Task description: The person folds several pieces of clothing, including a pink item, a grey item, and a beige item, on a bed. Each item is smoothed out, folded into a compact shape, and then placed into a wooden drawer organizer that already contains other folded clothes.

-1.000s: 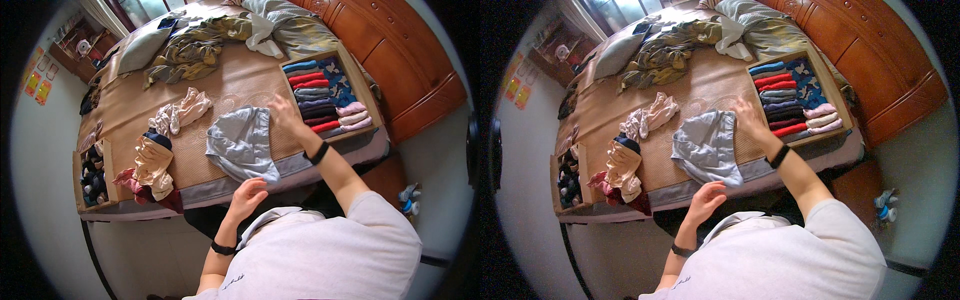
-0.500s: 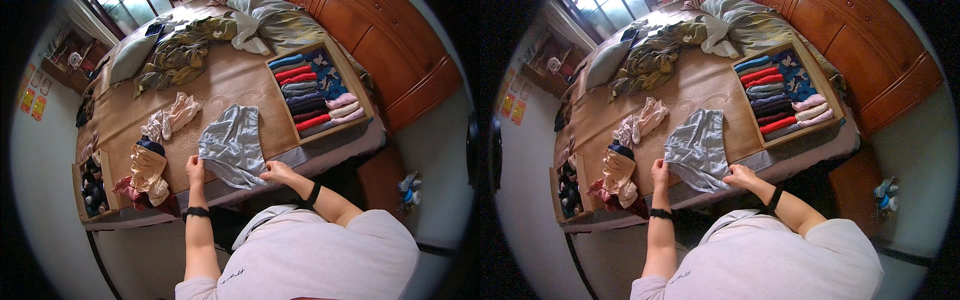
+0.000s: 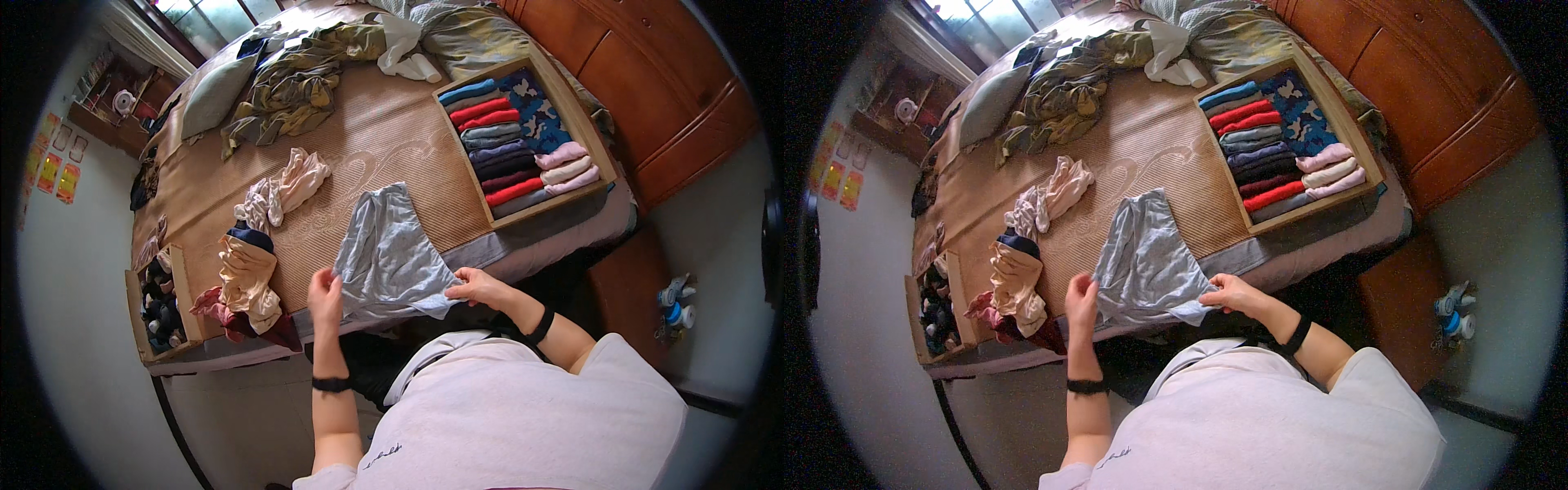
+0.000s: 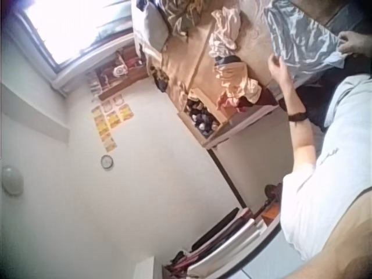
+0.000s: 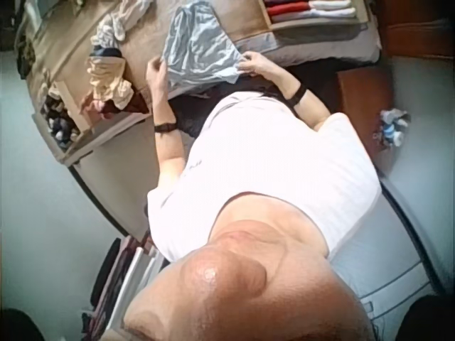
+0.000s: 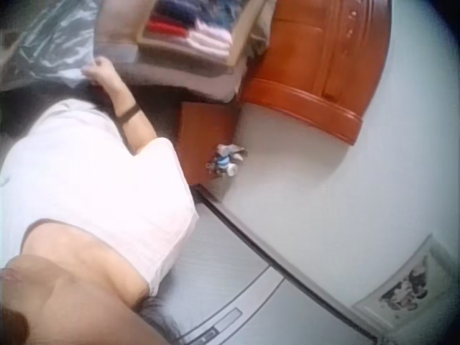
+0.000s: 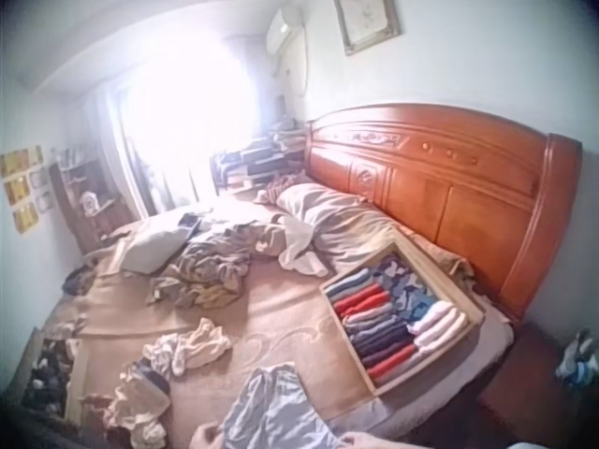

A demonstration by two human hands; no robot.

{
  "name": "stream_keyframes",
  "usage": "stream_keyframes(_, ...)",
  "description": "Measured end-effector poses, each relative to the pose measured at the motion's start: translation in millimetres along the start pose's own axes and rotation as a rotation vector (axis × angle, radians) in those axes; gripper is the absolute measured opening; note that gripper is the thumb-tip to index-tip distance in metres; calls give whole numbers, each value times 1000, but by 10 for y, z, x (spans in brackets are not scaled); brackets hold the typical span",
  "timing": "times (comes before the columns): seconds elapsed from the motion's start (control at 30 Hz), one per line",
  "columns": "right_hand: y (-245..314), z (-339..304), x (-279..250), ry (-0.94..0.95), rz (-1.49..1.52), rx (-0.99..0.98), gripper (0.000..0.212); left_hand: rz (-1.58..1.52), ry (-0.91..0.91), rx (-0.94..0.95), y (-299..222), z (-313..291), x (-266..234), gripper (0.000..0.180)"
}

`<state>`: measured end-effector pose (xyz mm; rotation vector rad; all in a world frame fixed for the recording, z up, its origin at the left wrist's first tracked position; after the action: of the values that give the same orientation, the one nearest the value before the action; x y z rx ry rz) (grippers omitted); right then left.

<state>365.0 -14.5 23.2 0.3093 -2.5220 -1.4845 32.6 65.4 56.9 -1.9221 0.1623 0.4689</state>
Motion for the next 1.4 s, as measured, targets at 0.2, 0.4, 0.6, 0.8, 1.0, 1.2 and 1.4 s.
stream_keyframes(0.2,592,-338,365,117,-643,-427,53,482,155,92,-844,-56,1424,96)
stream_keyframes(0.4,860,-649,340,306,-751,-461,47,675,44,341,-417,545,1706,56)
stream_keyframes(0.6,766,-815,-34,131,-708,-431,36,-205,372,2,-579,719,948,19)
stream_keyframes(0.8,888,-781,-300,-294,-642,-594,21,-272,56,219,-1102,105,-97,31)
stream_keyframes(1.0,1151,-631,-160,-269,-286,-720,19,-266,428,-90,-852,-204,-769,19)
stream_keyframes(1.2,1068,-441,96,242,27,-779,24,-146,317,-135,-889,-612,-1473,7)
stream_keyframes(1.4,1209,-472,322,431,43,-662,25,-30,185,10,-971,-820,-1711,8)
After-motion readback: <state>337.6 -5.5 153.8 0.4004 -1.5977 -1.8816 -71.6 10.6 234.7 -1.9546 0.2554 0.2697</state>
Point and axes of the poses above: each hand's wrist, its own z-axis towards the middle knuckle, its own x-axis out of the palm, y = z × x, the point moved 3 cm from there along z, towards the middle knuckle, and after that the axes turned 14 degrees about -x, right-handed, at the moved point
